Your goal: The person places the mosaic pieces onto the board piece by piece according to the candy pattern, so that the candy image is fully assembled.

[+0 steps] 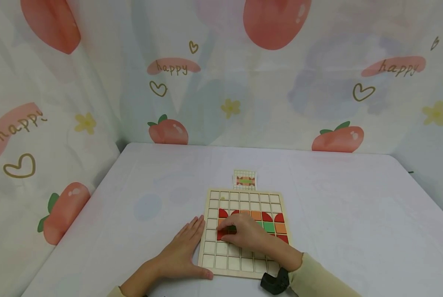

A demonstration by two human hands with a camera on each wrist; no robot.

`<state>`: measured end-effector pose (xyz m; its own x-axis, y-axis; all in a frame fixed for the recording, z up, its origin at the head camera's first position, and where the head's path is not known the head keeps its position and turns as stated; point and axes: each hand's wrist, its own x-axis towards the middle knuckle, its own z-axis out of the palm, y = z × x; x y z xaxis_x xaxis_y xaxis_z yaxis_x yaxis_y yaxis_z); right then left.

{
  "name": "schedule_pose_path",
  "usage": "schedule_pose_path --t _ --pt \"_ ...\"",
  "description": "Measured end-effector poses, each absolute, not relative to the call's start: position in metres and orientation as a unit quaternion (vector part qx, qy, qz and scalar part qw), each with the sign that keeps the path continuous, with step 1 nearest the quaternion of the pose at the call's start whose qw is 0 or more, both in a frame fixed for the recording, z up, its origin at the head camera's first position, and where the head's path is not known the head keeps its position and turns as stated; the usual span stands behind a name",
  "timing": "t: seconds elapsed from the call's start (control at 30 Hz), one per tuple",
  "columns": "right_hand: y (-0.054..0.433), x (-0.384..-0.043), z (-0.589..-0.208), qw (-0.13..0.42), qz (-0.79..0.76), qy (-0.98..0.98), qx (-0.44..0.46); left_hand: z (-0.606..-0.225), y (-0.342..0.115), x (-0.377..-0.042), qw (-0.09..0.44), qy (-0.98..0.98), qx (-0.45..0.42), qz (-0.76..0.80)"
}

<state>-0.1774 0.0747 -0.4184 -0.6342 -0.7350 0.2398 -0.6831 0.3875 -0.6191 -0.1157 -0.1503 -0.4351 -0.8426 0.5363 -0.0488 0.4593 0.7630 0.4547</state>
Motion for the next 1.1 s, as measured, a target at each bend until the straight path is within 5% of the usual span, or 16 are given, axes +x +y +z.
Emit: schedule_pose_path --t 0.23,1.1 --pt "0.081 -0.178 -0.416 0.051 -0.37 0.828 -0.418 -0.435 -0.149 -0.116 0.087 0.935 0.268 0.216" --pt "0.19 -0.141 -0.409 -0.062 -0.354 0.877 -0.318 -0.435 -0.148 -0.115 0.089 0.939 0.253 0.215"
